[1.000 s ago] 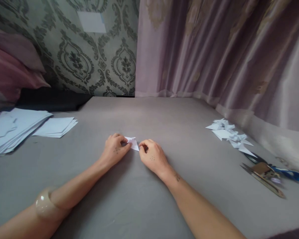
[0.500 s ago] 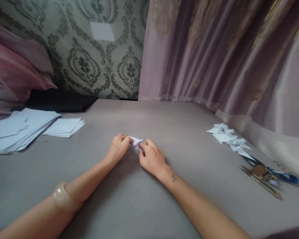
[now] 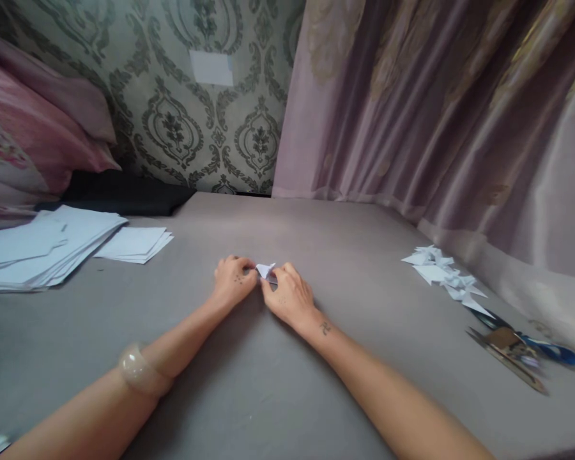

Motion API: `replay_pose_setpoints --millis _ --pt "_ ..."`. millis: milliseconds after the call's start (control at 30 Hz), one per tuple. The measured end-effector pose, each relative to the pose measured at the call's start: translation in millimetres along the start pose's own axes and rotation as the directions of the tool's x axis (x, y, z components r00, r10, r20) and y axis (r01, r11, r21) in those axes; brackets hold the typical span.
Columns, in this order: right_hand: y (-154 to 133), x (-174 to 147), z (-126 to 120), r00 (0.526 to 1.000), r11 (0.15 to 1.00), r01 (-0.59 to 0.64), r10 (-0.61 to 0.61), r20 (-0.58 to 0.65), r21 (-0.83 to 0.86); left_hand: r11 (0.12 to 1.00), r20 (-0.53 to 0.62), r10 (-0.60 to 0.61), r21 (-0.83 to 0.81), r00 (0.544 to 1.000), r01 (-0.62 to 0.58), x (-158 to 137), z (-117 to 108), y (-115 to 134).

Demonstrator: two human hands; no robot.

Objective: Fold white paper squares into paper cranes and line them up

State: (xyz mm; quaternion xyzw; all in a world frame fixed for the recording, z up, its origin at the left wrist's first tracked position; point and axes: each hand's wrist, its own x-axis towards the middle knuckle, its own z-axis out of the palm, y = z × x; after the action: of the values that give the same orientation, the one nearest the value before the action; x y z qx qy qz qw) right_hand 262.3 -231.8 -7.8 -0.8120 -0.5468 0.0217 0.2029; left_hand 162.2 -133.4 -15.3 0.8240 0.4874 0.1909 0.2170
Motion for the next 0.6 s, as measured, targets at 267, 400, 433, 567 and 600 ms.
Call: replay_pose_setpoints --millis 267,400,433,567,600 --pt "-12.4 11.4 4.3 0.992 0.985 -0.123 0.119 -0.042 -0.124 0.999 -0.027 -0.041 -0.008 0.999 0.041 3.2 -3.7 -1.8" --pt "-10.1 14.0 3.8 0.994 0.978 -0.105 0.098 -0.045 -0.179 0.997 -0.053 -0.068 -0.044 0.996 0.066 4.0 -3.0 -1.7" --pt "-9.0 14.7 3.8 0.994 0.978 -0.104 0.098 -0.045 -0.183 0.997 -0.052 -0.070 -0.048 0.996 0.067 4.1 -2.9 -1.6" --pt "-5.6 16.0 4.5 0.994 0.980 -0.113 0.110 -0.028 -0.162 0.996 -0.029 -0.079 -0.055 0.996 0.077 4.4 -3.6 -1.1" --pt "-4.9 16.5 4.7 0.994 0.983 -0.108 0.106 -0.019 -0.150 0.996 -0.023 -0.077 -0.056 0.997 0.076 4.5 -4.1 -1.0"
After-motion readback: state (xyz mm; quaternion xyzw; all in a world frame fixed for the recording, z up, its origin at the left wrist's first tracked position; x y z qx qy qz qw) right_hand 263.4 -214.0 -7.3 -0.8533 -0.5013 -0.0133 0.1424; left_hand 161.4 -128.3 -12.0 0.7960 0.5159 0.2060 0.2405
